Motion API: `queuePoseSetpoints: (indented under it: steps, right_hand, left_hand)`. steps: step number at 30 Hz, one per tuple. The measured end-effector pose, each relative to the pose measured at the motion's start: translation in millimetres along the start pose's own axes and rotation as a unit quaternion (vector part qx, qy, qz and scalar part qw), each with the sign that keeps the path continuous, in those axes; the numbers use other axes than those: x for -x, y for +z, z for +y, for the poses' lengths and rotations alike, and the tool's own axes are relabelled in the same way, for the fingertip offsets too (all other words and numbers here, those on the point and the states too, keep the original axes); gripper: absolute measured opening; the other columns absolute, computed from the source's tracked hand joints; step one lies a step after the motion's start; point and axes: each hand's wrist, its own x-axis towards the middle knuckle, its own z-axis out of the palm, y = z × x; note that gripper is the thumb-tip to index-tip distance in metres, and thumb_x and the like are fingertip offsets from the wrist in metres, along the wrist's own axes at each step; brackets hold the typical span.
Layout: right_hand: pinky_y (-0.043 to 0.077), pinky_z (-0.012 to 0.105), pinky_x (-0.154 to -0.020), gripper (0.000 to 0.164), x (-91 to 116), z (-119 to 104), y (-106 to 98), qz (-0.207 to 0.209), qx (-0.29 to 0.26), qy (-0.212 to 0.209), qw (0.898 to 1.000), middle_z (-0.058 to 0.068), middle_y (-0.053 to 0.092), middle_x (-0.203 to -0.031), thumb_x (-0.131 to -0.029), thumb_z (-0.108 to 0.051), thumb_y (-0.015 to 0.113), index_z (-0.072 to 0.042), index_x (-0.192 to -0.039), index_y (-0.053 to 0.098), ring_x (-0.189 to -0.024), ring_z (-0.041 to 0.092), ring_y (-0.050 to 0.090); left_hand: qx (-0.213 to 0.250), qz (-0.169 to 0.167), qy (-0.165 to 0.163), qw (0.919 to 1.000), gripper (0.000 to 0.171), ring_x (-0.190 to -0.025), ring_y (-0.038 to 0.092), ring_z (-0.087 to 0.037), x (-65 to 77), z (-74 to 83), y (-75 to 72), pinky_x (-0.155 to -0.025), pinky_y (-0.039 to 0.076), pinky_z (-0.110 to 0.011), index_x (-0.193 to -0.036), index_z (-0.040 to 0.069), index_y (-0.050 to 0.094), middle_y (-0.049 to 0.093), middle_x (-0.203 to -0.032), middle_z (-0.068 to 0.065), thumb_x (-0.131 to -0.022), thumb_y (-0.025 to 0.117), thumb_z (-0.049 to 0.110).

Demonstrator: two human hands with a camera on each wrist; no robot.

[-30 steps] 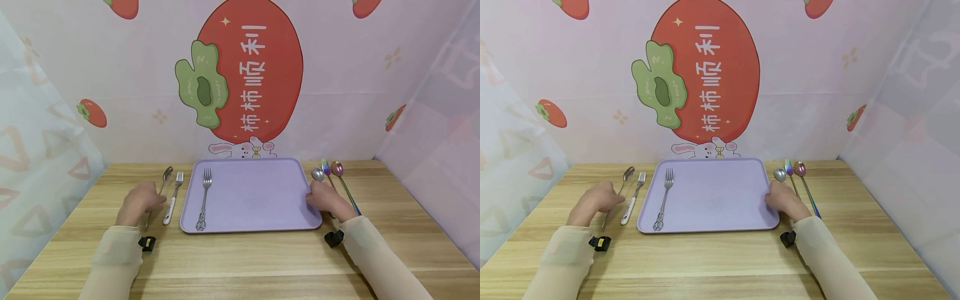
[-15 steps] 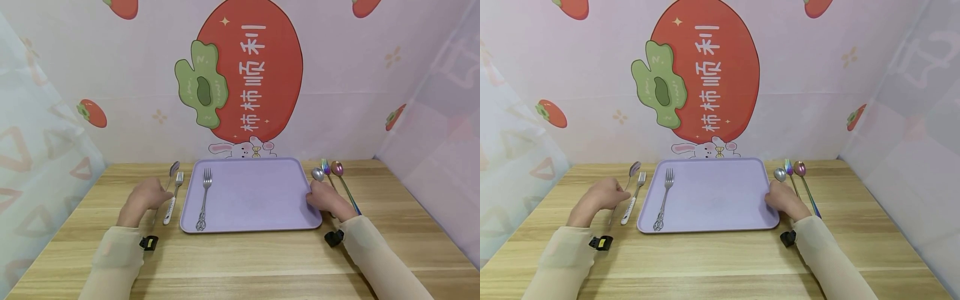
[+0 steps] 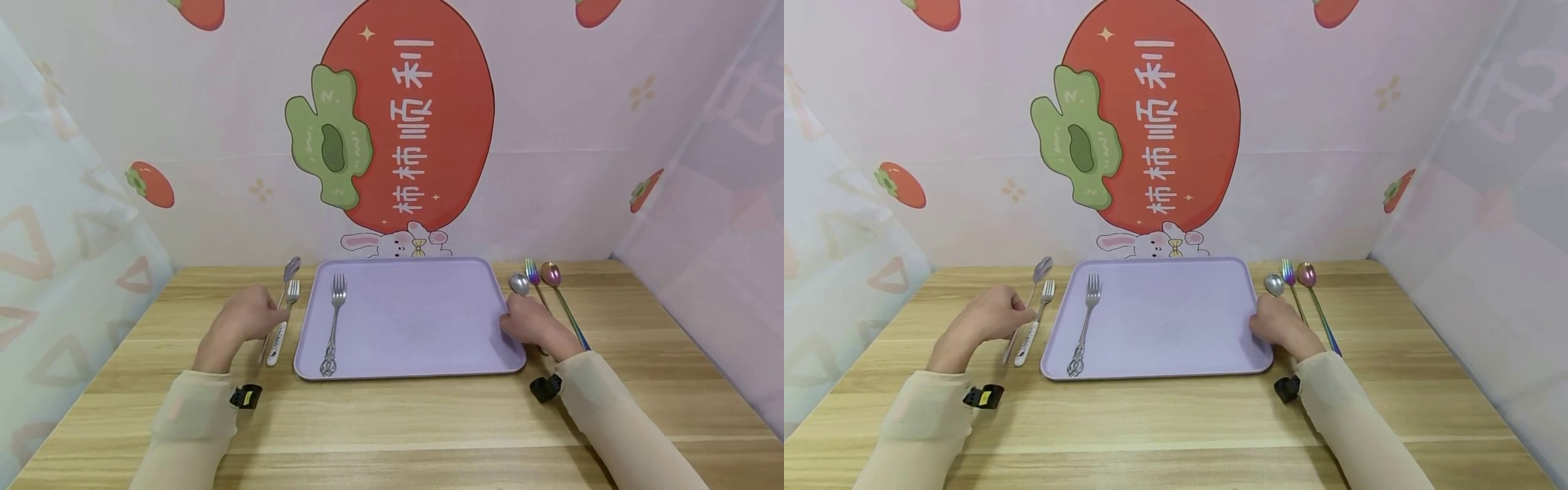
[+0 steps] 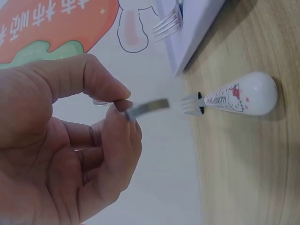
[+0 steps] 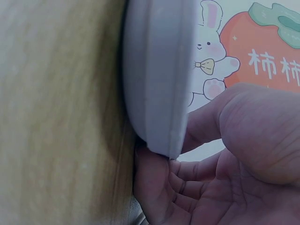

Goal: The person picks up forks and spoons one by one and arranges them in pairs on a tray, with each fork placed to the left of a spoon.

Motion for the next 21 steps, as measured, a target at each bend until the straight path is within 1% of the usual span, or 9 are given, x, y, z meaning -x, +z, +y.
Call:
queuePoseSetpoints:
  steps: [8,12,17,21]
  right_hand:
    - [0.049,0.033,-0.054,0.013,2,-1,-2,0.003,0.001,-0.002,1.000,0.015,0.057,-0.077,-0.088,-0.004,0.051,0.007,-0.091,0.056,-0.066,0.024,0.057]
    - [0.049,0.032,-0.054,0.013,2,1,-2,0.000,-0.002,0.001,1.000,0.015,0.057,-0.077,-0.089,-0.004,0.050,0.007,-0.092,0.056,-0.066,0.024,0.057]
    - [0.049,0.031,-0.053,0.013,-1,3,0,-0.001,-0.005,0.003,1.000,0.014,0.057,-0.076,-0.089,-0.004,0.050,0.007,-0.092,0.056,-0.064,0.023,0.057]
    - [0.049,0.031,-0.053,0.011,-2,4,2,0.002,-0.004,0.000,1.000,0.014,0.057,-0.075,-0.089,-0.004,0.050,0.006,-0.089,0.056,-0.064,0.023,0.057]
  left_hand:
    - [0.012,0.014,0.007,0.9998,0.034,-0.055,0.042,-0.014,1.2,8.2,-1.5,-0.049,0.034,-0.028,-0.059,0.015,0.050,0.044,-0.056,0.005,-0.090,0.062,0.024]
    - [0.025,0.024,0.015,0.9993,0.035,-0.053,0.040,-0.013,2.4,13.5,0.0,-0.049,0.032,-0.027,-0.058,0.016,0.046,0.041,-0.055,0.005,-0.089,0.062,0.022]
    - [0.035,0.035,0.043,0.9979,0.039,-0.049,0.036,-0.010,3.9,20.5,4.7,-0.048,0.029,-0.026,-0.055,0.018,0.041,0.036,-0.052,0.007,-0.088,0.061,0.019]
    - [0.044,0.041,0.059,0.9964,0.039,-0.048,0.035,-0.009,4.5,29.4,9.4,-0.047,0.027,-0.025,-0.054,0.019,0.040,0.036,-0.050,0.008,-0.086,0.062,0.016]
